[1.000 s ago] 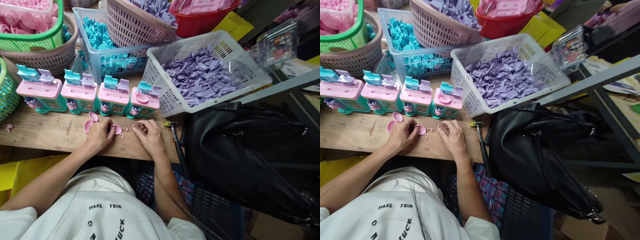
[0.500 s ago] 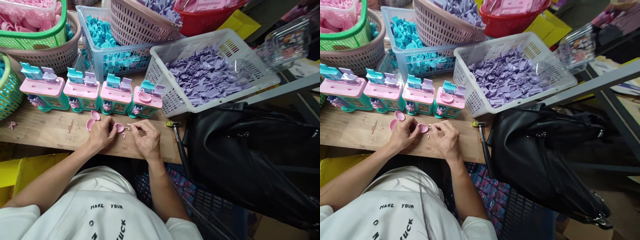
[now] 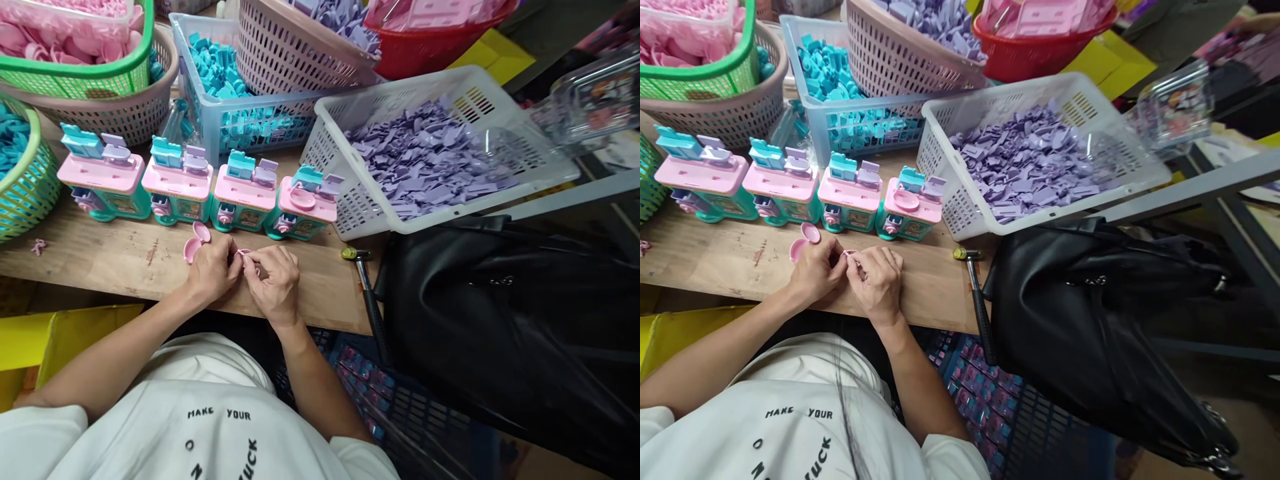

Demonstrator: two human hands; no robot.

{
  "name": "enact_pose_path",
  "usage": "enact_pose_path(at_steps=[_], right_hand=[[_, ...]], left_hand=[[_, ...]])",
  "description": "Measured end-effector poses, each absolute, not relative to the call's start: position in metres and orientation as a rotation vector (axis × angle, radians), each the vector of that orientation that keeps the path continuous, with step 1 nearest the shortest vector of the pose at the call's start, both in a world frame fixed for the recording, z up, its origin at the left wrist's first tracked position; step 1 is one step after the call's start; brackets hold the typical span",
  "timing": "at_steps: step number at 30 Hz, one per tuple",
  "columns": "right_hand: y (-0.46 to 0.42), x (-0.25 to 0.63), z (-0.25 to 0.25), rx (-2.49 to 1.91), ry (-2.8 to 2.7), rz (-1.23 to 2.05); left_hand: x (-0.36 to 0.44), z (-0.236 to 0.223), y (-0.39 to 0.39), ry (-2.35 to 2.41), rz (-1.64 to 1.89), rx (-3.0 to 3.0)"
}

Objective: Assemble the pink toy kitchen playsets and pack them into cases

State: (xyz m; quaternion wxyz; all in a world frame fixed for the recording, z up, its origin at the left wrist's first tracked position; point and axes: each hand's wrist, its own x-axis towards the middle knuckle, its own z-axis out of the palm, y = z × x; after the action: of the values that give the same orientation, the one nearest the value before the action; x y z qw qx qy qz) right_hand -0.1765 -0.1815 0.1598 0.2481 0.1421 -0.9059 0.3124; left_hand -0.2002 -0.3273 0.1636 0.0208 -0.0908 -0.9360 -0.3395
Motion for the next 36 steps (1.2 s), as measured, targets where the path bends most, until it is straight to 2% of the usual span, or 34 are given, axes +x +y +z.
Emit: enact_pose_path(at_steps=[7,12,15,18,22,25,30,36], right_hand=[[-0.182,-0.173,0.160,0.367,-2.472,0.913],[-0.188,-0.177,0.153,0.306,-2.484,0.845],[-0.189,-0.178,0.150,0.317,-2.484,0.849],[-0.186,-0.176,0.156,0.411,-2.415,0.869],[-0.179,-0.183,0.175,0.661,-2.308,0.694],[-0.179,-0.214,0.188,0.712,-2.279,0.597],[-0.185,-0.279,0.195,0.687,-2.374,0.670],[-0.185,-0.292,0.192,0.775,-2.373,0.557]], left_hand=[[-0.195,0.162,-0.323,-3.019,-0.625,-0.427],[-0.196,0.162,-0.321,-3.077,-0.586,-0.455],[-0.196,0.163,-0.322,-3.028,-0.724,-0.368],[-0.197,0.170,-0.327,-2.914,-1.070,-0.244],[-0.209,0.197,-0.338,-2.751,-1.473,-0.095],[-0.230,0.223,-0.350,-2.761,-1.570,-0.152],[-0.259,0.244,-0.368,-2.595,-1.152,-0.312],[-0.269,0.231,-0.376,-2.608,-0.819,-0.804]])
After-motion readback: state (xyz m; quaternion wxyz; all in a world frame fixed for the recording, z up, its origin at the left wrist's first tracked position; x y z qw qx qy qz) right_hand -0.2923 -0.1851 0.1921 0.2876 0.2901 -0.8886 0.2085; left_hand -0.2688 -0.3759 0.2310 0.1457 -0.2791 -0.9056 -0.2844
